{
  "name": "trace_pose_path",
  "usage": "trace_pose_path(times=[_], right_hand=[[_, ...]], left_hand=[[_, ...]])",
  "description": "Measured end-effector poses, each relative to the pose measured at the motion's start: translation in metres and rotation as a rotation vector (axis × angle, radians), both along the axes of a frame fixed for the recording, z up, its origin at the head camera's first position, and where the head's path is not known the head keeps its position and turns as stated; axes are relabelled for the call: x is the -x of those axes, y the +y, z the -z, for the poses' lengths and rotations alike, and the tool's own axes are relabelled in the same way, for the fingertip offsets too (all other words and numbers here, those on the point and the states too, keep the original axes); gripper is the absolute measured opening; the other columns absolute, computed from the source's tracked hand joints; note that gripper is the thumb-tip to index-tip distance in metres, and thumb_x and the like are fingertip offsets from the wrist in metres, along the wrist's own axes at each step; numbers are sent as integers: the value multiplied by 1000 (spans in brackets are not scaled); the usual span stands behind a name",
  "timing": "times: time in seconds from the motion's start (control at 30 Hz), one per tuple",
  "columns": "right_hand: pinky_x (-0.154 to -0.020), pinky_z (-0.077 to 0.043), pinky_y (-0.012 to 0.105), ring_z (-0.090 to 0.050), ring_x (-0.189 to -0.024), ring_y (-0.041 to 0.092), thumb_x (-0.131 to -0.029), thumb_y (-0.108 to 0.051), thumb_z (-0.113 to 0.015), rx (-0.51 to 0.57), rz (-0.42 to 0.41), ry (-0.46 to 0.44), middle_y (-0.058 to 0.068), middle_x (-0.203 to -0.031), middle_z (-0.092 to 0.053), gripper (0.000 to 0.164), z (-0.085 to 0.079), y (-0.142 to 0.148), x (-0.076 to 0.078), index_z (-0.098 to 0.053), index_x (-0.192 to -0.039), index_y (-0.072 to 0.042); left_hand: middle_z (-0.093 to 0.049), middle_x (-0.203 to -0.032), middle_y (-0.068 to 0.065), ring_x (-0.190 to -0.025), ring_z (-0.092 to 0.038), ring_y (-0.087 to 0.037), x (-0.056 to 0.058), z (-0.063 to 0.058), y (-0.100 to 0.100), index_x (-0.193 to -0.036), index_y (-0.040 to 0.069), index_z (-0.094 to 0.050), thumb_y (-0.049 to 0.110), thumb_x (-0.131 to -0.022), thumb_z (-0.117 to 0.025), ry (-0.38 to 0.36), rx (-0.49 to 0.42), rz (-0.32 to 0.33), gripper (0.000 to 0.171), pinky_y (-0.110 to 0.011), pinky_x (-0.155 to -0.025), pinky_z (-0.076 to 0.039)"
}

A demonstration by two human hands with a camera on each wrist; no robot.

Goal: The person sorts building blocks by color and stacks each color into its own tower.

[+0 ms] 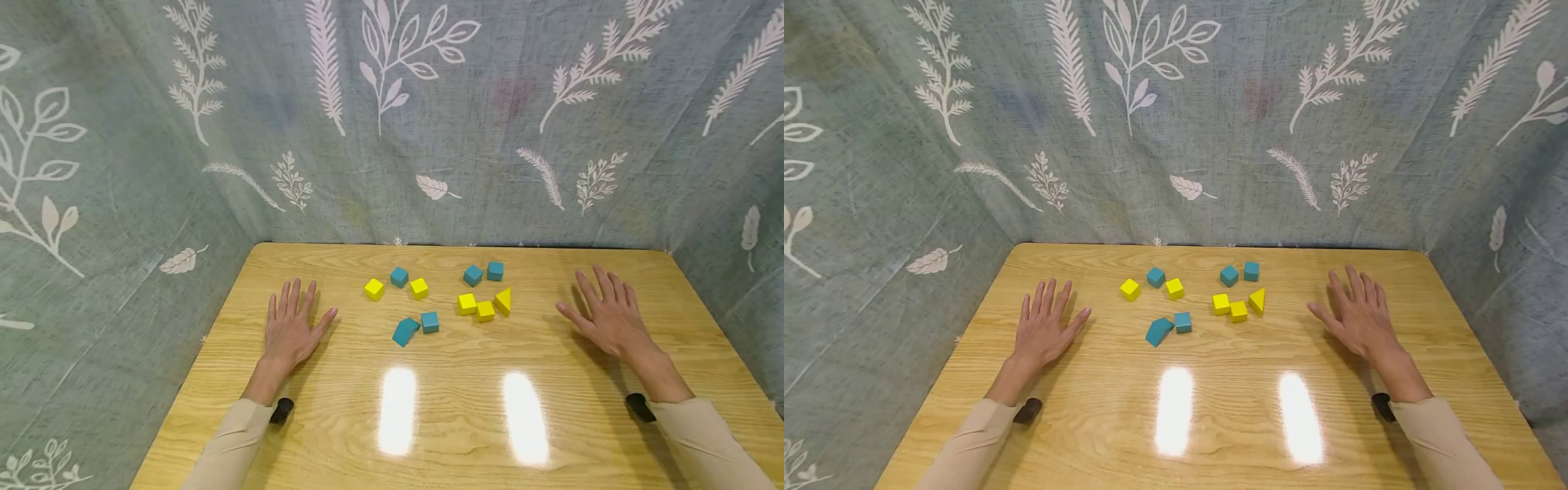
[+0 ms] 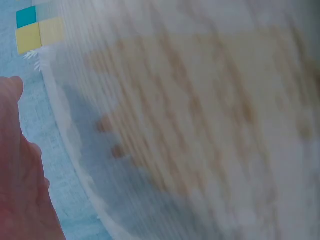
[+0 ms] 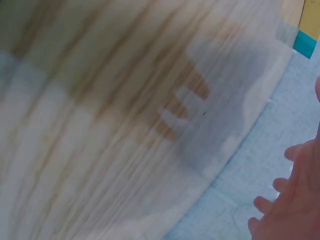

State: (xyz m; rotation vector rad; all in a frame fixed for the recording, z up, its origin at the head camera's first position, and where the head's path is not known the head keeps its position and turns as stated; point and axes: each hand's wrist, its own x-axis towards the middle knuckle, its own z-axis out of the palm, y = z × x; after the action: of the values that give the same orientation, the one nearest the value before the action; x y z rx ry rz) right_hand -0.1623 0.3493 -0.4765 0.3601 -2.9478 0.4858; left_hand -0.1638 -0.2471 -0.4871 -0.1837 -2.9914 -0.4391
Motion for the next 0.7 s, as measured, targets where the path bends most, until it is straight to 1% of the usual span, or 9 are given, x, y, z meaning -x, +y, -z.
trace_pose_path(times=[0.1, 0.23, 0.37, 0.43, 0.53, 0.6, 0.67, 0.7], right_hand=[[-116, -6, 72, -14, -144, 60, -102, -52, -57, -7, -15, 14, 32, -165, -11, 86, 0, -2, 0, -21, -162, -2], [-114, -12, 73, -20, -141, 60, -102, -48, -59, 12, -46, 62, 34, -161, -18, 82, 1, -6, 2, -27, -160, 0], [-107, -22, 76, -27, -137, 61, -105, -36, -60, 101, -75, 114, 38, -154, -27, 70, 1, -13, 2, -33, -156, 4], [-102, -28, 76, -32, -134, 62, -104, -27, -63, 147, -90, 161, 40, -149, -34, 63, 1, -18, 3, -39, -151, 8], [-96, -37, 74, -42, -126, 60, -97, -10, -71, 188, -129, 272, 40, -139, -45, 54, 1, -26, 5, -48, -141, 13], [-92, -41, 71, -48, -119, 58, -92, -2, -75, 195, -154, 340, 39, -132, -51, 51, 2, -30, 7, -53, -134, 15], [-89, -44, 69, -52, -114, 56, -87, 5, -77, 210, -173, 377, 37, -126, -55, 49, 2, -35, 8, -56, -130, 15], [-88, -45, 67, -53, -112, 55, -86, 6, -77, 219, -174, 381, 36, -124, -56, 48, 2, -37, 8, -57, -129, 15]], left_hand=[[-14, -168, -24, -156, -4, -41, 0, 0, 0, -163, 10, -26, 59, -102, -51, 20, -3, 2, 82, -58, -124, 5], [-18, -167, -26, -154, -7, -45, 0, -2, 3, -162, 7, -29, 56, -103, -53, 41, 11, 5, 81, -61, -123, 0], [-28, -161, -30, -148, -21, -51, 1, -3, 9, -159, 3, -34, 49, -103, -56, 125, -1, 34, 75, -65, -120, -14], [-33, -157, -31, -142, -29, -53, 1, -3, 12, -157, 1, -37, 46, -104, -57, 169, -16, 50, 73, -65, -117, -23], [-40, -152, -31, -134, -38, -52, 1, -4, 17, -154, -1, -40, 44, -105, -57, 205, -44, 53, 69, -64, -112, -32], [-43, -149, -30, -130, -41, -50, 0, -6, 22, -153, -1, -42, 43, -105, -57, 205, -68, 44, 67, -63, -109, -36], [-46, -146, -28, -126, -44, -48, -1, -8, 27, -151, -2, -44, 43, -105, -57, 202, -94, 40, 65, -61, -106, -39], [-47, -145, -27, -125, -45, -47, -2, -9, 29, -151, -2, -45, 43, -105, -57, 199, -106, 38, 65, -60, -105, -40]])
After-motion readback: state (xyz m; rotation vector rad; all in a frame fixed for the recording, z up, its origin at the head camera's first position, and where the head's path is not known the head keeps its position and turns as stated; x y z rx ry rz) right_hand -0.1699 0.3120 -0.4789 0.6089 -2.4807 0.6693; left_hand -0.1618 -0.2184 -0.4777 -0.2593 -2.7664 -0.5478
